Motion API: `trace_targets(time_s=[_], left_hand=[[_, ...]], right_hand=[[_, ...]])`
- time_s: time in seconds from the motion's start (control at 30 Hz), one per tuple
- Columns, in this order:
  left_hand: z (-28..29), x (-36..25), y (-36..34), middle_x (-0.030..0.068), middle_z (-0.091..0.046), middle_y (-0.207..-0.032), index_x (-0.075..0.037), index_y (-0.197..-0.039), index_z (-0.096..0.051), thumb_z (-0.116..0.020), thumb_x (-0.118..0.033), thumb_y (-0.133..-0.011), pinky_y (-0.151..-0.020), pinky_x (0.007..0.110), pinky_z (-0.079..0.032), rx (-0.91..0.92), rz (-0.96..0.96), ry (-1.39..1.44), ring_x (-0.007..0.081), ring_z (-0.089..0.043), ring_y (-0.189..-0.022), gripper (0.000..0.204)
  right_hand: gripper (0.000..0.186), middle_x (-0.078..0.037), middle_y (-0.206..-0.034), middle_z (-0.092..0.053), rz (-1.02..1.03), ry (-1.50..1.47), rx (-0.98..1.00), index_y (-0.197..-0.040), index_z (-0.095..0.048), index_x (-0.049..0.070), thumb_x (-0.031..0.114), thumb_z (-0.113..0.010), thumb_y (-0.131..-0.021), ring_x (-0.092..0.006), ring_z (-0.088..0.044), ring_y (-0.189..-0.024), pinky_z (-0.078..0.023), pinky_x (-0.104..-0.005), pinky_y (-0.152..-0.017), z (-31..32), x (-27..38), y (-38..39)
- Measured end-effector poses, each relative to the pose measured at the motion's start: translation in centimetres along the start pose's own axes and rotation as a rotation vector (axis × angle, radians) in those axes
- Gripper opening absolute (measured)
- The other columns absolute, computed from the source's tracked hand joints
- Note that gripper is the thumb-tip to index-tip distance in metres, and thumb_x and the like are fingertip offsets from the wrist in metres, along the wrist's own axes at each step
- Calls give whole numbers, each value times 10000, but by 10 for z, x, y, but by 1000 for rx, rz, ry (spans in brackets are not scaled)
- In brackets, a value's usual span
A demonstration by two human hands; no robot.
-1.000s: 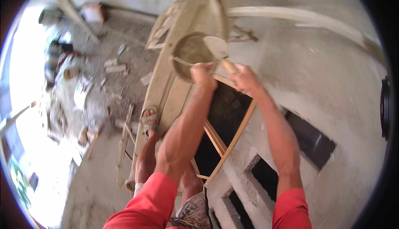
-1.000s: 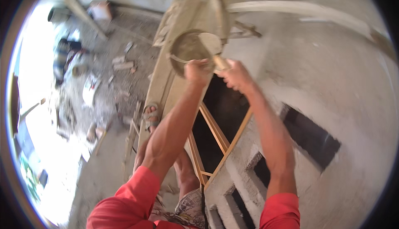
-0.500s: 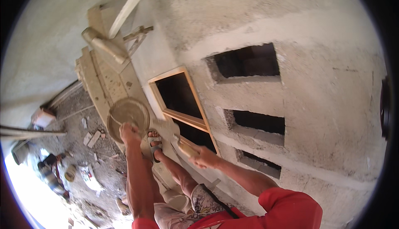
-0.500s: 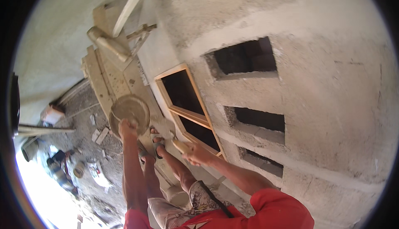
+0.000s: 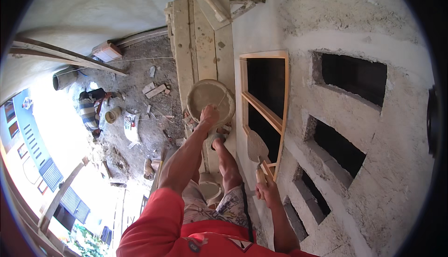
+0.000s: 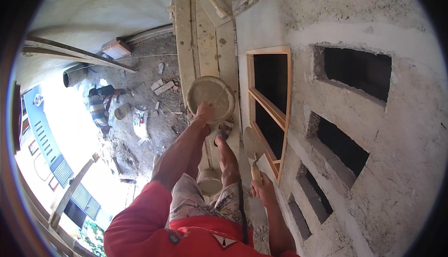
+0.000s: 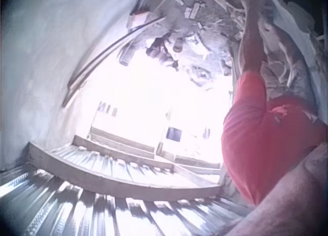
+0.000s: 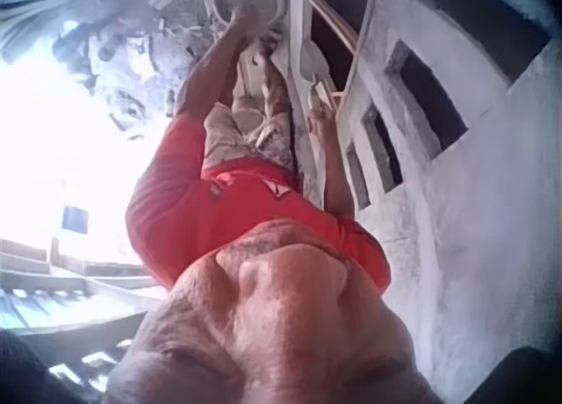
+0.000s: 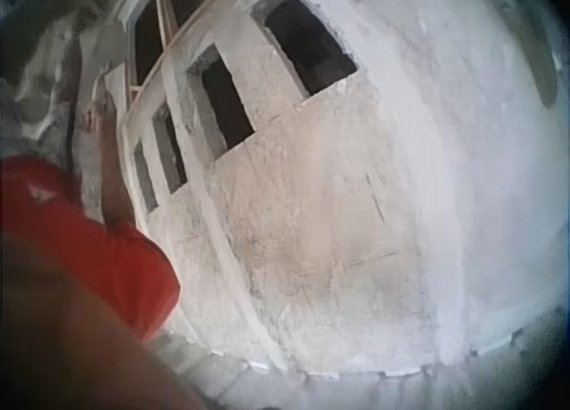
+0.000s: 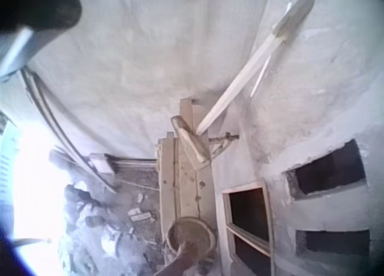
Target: The person applies mortar to a wall by hand and then levels the surface using a long wooden board.
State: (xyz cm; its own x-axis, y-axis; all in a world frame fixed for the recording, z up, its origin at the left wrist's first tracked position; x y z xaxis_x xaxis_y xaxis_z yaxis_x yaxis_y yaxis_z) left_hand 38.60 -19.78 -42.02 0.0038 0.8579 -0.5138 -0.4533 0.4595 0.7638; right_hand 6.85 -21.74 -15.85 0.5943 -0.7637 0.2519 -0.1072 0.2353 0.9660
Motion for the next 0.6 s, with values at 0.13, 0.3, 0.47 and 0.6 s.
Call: trace_targets(time_s=[0.13, 0.3, 0.47, 0.6], left_hand=[[-24, -5, 4, 200, -660, -996, -52, -938, -688, -532, -180, -785, -843, 428, -500, 149, -147, -310, 359, -620, -1001, 253], [-43, 8, -2, 202, -667, -978, -48, -929, -695, -615, -175, -757, -788, 408, -529, 181, -146, -432, 343, -650, -946, 228], [-42, 7, 7, 177, -677, -991, -42, -935, -696, -675, -217, -746, -835, 407, -506, 253, -166, -547, 320, -648, -973, 258], [-35, 9, 12, 143, -681, -999, -48, -960, -683, -693, -245, -742, -881, 407, -466, 295, -118, -549, 308, -626, -1020, 294]], right_hand=[[511, -61, -708, -557, 83, 255, -48, -1271, -481, -5, 154, -591, -798, -113, -514, -504, -415, -264, -456, 5, 10, -34], [563, -190, -961, -646, 664, 838, -213, -1317, -446, 7, 152, -580, -791, -287, -655, -791, -526, -357, -675, 2, 62, -96], [555, -235, -1238, -551, 395, 1028, -122, -1316, -460, 18, 145, -569, -787, -376, -564, -1095, -483, -403, -897, -59, 139, -161], [480, -218, -1116, -621, 403, 1229, -115, -1264, -520, 59, 128, -558, -791, -367, -601, -1032, -486, -432, -889, -98, 164, -238]])
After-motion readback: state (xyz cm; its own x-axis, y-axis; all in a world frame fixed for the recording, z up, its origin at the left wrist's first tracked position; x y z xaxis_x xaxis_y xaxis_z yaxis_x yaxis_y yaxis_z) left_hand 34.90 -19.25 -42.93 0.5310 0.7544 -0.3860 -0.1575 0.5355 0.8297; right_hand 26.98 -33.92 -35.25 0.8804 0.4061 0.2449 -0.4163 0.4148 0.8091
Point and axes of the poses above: each hand's wrist, its own y-axis away from the middle knuckle, its own z-axis out of the back of the hand, x = y × z, the point moved 9 cm from there along -y, towards the middle knuckle
